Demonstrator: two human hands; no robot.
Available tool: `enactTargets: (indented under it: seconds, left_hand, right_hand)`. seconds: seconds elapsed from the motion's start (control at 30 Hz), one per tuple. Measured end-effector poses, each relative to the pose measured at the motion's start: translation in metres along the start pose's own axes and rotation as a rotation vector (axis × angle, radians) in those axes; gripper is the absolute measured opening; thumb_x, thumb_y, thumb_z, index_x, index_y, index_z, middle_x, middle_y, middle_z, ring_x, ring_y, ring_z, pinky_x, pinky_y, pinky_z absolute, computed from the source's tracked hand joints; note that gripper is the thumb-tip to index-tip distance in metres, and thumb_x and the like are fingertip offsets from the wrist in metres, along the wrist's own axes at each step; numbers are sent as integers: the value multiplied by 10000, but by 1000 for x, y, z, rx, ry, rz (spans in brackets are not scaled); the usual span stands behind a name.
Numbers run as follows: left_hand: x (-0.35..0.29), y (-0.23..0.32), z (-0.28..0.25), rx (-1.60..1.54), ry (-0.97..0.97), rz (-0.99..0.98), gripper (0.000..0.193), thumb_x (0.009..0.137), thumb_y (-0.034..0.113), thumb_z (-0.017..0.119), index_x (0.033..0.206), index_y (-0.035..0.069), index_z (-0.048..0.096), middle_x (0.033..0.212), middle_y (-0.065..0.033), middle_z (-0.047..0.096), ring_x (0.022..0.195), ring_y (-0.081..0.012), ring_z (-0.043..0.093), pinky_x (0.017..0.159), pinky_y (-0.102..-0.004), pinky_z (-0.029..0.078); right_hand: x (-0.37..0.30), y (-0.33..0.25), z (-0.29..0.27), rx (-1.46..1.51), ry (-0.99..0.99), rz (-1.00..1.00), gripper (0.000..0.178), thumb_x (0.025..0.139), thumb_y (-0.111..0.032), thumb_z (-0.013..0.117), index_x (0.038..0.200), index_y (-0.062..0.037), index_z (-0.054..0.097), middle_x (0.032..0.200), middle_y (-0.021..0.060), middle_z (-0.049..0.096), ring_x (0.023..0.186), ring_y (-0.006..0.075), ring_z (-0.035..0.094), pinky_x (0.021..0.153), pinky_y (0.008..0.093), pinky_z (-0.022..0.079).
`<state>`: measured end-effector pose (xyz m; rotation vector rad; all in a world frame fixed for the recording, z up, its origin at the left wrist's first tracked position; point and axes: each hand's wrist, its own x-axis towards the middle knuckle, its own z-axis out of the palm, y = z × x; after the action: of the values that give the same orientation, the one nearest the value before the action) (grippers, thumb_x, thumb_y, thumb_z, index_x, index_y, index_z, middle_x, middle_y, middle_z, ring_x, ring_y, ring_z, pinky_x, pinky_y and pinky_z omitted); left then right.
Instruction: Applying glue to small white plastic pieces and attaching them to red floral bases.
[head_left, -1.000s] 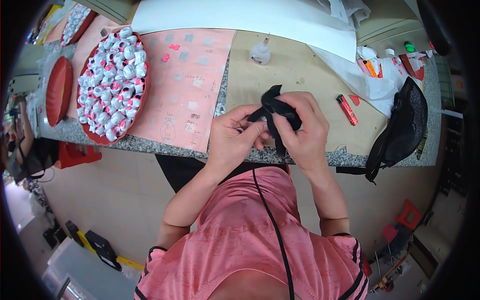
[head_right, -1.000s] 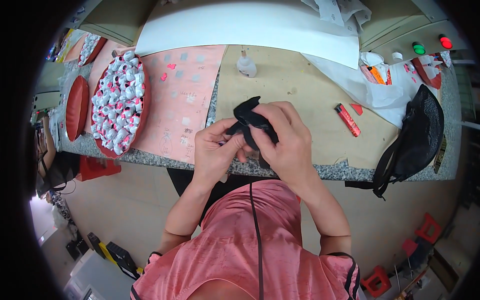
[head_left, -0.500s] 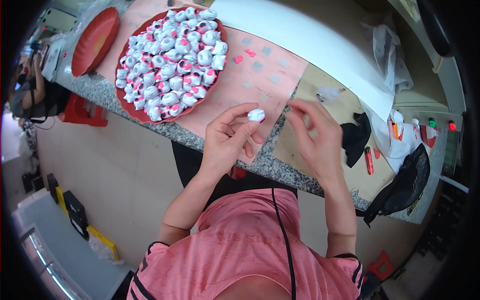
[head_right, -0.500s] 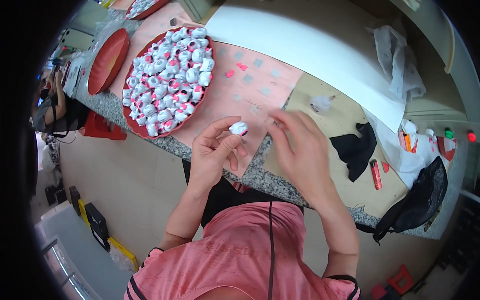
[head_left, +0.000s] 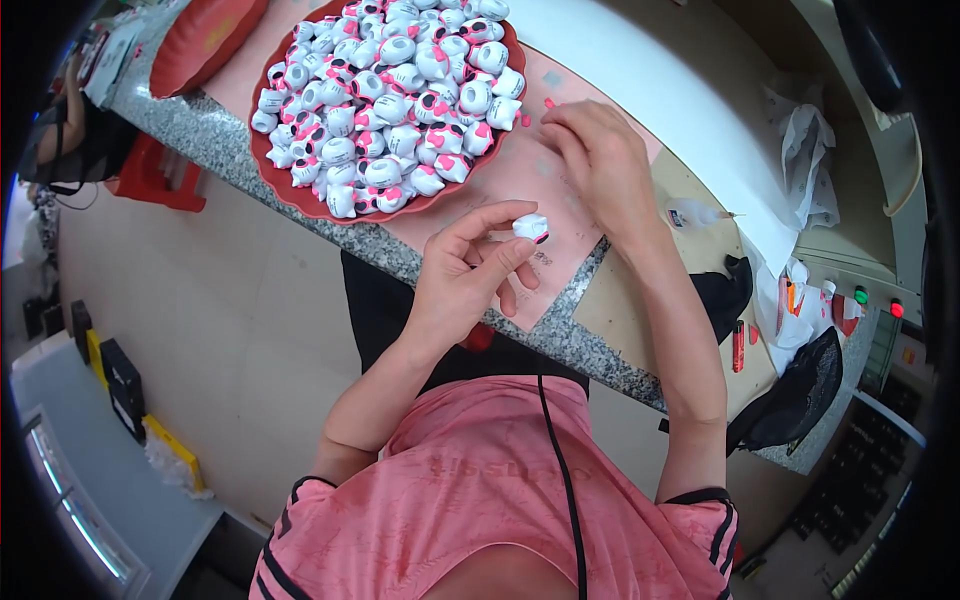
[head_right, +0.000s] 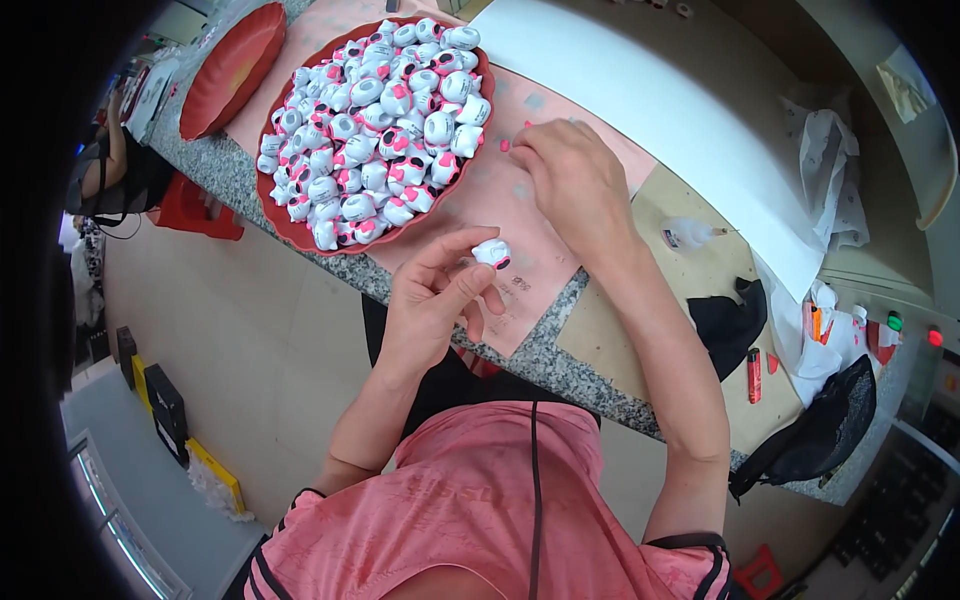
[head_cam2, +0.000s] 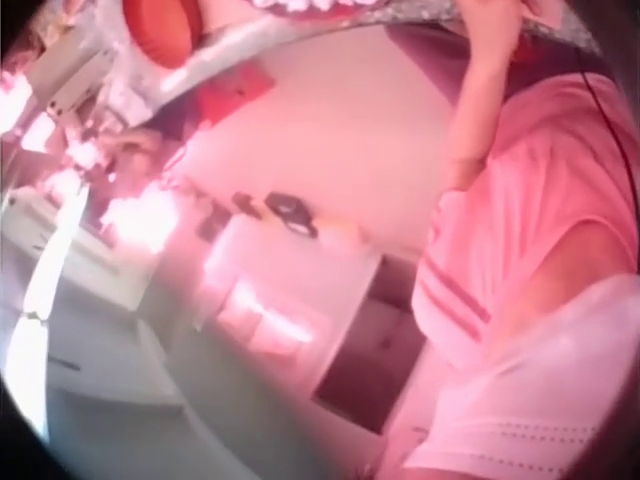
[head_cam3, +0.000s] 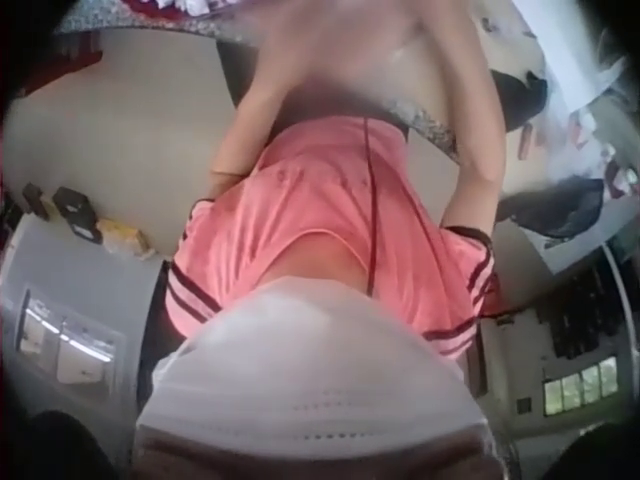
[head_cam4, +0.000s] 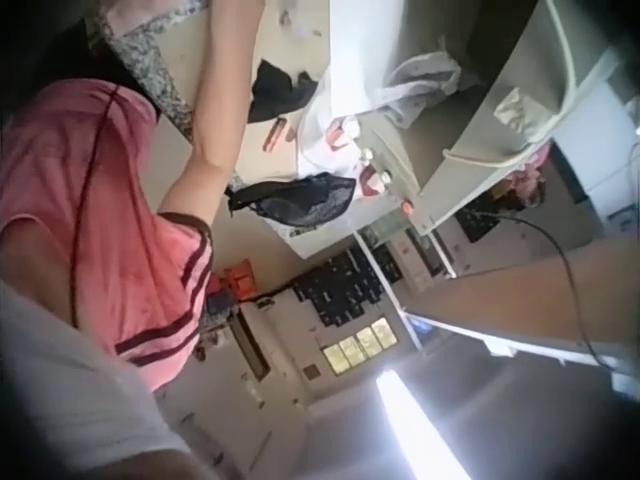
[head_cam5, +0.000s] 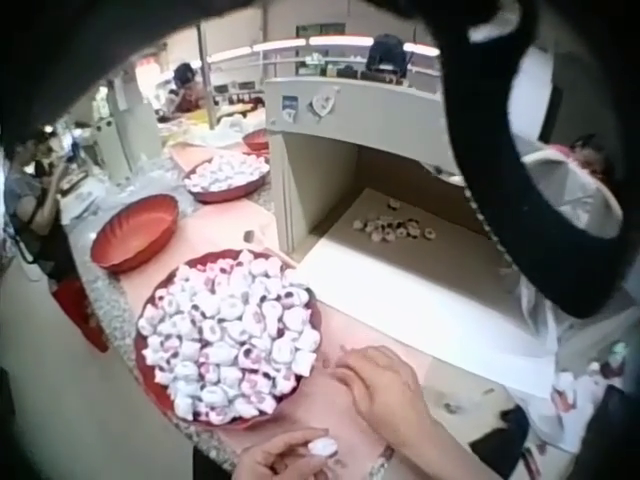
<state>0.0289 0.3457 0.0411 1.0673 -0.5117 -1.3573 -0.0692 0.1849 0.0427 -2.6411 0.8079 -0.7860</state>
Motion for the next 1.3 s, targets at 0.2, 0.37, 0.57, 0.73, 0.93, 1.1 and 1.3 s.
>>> enactTargets:
  seconds: [0.2, 0.37, 0.57, 0.73, 0.93, 1.1, 1.3]
  left_hand:
    - [1, -3, 10, 17, 7, 0, 300, 855, 51, 566, 1149, 2, 531, 738, -72, 621, 506, -76, 549, 387, -186, 409]
    - [3, -7, 23, 88, -49, -4, 296, 852, 41, 565, 1145, 11, 541, 744, -64, 621, 533, -77, 561, 387, -183, 411]
    - [2, -13, 43, 230, -49, 23, 293, 850, 36, 565, 1142, 30, 553, 742, -58, 621, 527, -68, 553, 390, -179, 407]
    - [4, -15, 46, 211, -25, 4, 303, 852, 36, 563, 1154, 21, 542, 685, -65, 614, 440, -56, 504, 361, -169, 363]
    - [8, -13, 30, 144, 86, 43, 291, 858, 44, 558, 1146, 10, 541, 712, -70, 623, 476, -53, 522, 367, -171, 374]
    - [9, -12, 27, 131, 68, 51, 287, 857, 47, 562, 1139, -5, 538, 699, -78, 625, 457, -52, 512, 361, -173, 364]
    - [8, -13, 31, 77, 66, 32, 270, 845, 41, 580, 1110, -1, 547, 669, -75, 619, 447, -53, 507, 360, -170, 355]
  right_hand:
    - [-56, -26, -47, 632, -18, 523, 77, 839, -50, 585, 878, 13, 604, 842, 5, 560, 799, 69, 532, 670, 198, 406]
    - [-88, -39, -60, 1075, 101, 663, 183, 835, -16, 589, 1006, 2, 529, 838, 8, 558, 801, 60, 537, 665, 180, 402]
    - [-100, -27, -63, 1043, -13, 670, 256, 835, -16, 595, 1067, -11, 485, 840, 13, 557, 780, 64, 543, 682, 190, 418]
    - [-101, -19, -63, 801, 12, 689, 172, 843, -33, 582, 1009, -1, 549, 801, 22, 570, 751, 79, 554, 673, 209, 439]
    - [-101, -20, -54, 239, 16, 542, 106, 831, -40, 573, 919, 2, 616, 774, 69, 583, 710, 131, 569, 641, 240, 448]
    - [-89, -13, -42, 133, 16, 403, 97, 801, -33, 588, 884, -1, 628, 790, 94, 579, 685, 187, 567, 629, 271, 448]
    - [-88, -1, -32, 14, 56, 269, 63, 794, -31, 602, 845, 0, 623, 792, 84, 577, 682, 181, 560, 619, 267, 447]
